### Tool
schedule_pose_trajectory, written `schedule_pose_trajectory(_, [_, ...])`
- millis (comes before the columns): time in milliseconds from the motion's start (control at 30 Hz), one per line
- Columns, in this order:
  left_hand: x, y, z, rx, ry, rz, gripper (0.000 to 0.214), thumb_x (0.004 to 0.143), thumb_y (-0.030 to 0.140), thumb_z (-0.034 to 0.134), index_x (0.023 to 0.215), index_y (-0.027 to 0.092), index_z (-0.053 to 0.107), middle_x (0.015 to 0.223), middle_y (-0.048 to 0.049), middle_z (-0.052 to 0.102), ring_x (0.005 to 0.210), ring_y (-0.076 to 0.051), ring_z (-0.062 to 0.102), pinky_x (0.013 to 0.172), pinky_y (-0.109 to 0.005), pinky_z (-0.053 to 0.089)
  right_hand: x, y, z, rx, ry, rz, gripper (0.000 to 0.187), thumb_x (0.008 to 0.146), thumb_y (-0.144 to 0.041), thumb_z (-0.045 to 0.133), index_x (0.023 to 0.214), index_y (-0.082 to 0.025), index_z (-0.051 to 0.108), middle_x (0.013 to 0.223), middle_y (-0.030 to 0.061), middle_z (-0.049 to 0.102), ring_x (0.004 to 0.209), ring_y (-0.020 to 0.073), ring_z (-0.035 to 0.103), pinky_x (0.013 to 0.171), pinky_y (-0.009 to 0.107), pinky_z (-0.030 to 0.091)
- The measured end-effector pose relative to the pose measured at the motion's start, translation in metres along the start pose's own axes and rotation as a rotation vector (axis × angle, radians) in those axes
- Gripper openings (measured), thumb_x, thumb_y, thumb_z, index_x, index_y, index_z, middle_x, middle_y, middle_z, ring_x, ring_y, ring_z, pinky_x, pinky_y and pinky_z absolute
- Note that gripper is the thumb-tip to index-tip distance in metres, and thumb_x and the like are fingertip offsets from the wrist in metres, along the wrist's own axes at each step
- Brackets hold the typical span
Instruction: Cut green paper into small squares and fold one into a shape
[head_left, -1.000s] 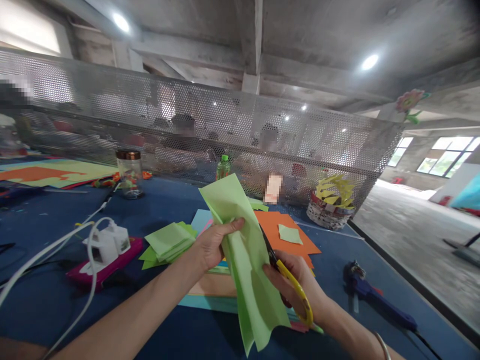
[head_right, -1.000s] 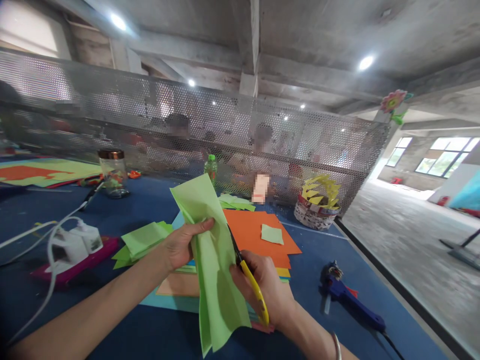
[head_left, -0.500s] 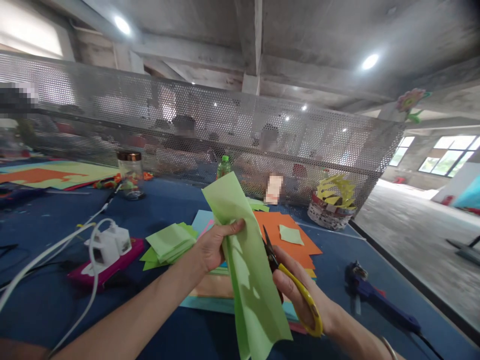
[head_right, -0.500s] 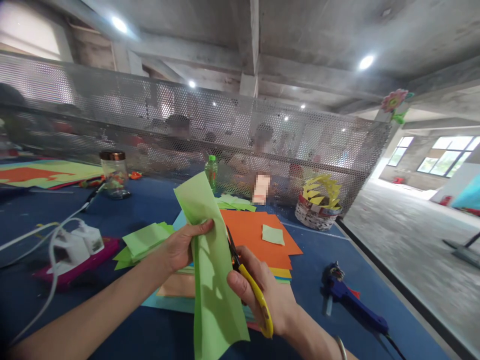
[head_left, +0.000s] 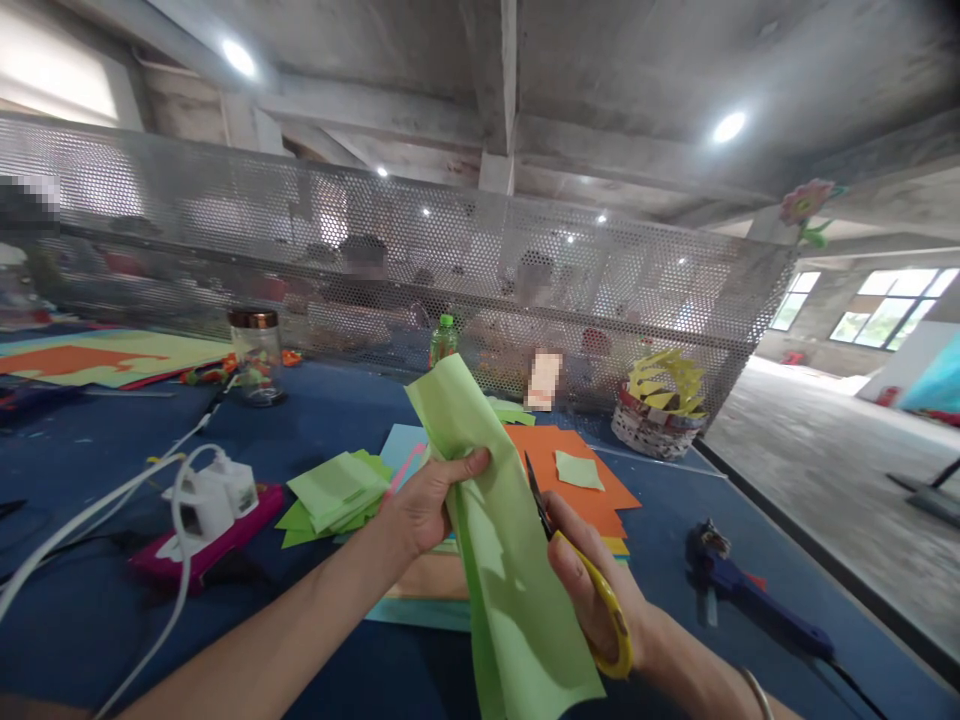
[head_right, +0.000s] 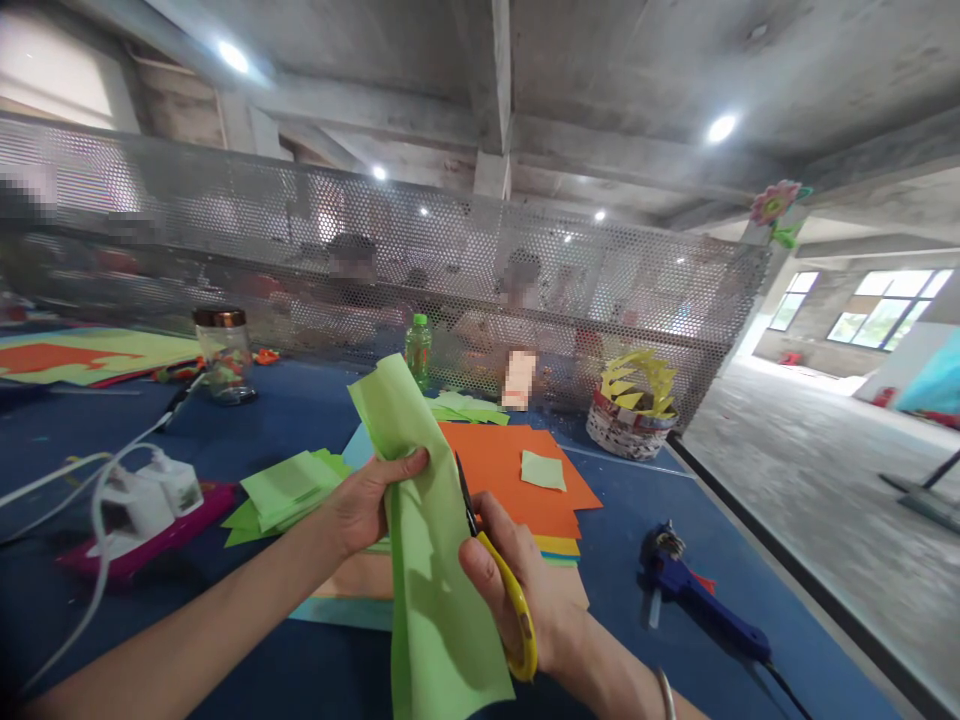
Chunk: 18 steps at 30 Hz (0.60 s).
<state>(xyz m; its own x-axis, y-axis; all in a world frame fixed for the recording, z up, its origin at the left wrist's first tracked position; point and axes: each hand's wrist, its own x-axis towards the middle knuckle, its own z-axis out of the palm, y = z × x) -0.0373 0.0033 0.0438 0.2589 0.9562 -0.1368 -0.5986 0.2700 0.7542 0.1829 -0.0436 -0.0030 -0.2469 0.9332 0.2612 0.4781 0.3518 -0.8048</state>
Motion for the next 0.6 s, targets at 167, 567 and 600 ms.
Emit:
schedule_pose_trajectory(167, [-0.001, 0.002, 0.001, 0.005, 0.013, -0.002, 0.038, 0.059, 0.026, 0.088, 0.089, 0.01, 0.071, 0.08, -0.0138, 0.077, 0.07, -0.027, 0.072, 0.072, -0.038, 0.059, 0.0, 0.0, 0.0, -0.038, 0.01, -0.037, 0.058, 0.09, -0.069, 0.04, 0.124, -0.027, 0.062, 0.105, 0.0115, 0.068, 0.101, 0.0307, 0.062, 0.085, 0.041, 0.05])
schedule_pose_trajectory(567, [0.001, 0.0, 0.0, -0.008, 0.005, 0.014, 0.031, 0.059, 0.023, 0.088, 0.083, 0.011, 0.072, 0.076, -0.0105, 0.077, 0.065, -0.024, 0.071, 0.067, -0.034, 0.06, 0.004, -0.019, -0.001, -0.164, 0.049, -0.335, 0.052, 0.099, -0.058, 0.03, 0.099, -0.021, 0.068, 0.071, 0.0054, 0.065, 0.063, 0.0197, 0.06, 0.056, 0.027, 0.048])
schedule_pose_trajectory(600, [0.001, 0.001, 0.001, -0.007, 0.007, 0.014, 0.032, 0.058, 0.023, 0.089, 0.083, 0.011, 0.072, 0.076, -0.0107, 0.077, 0.065, -0.025, 0.071, 0.066, -0.034, 0.06, 0.004, -0.019, -0.001, -0.169, 0.05, -0.341, 0.053, 0.099, -0.058, 0.03, 0.099, -0.021, 0.068, 0.069, 0.0054, 0.064, 0.062, 0.0197, 0.059, 0.054, 0.027, 0.047])
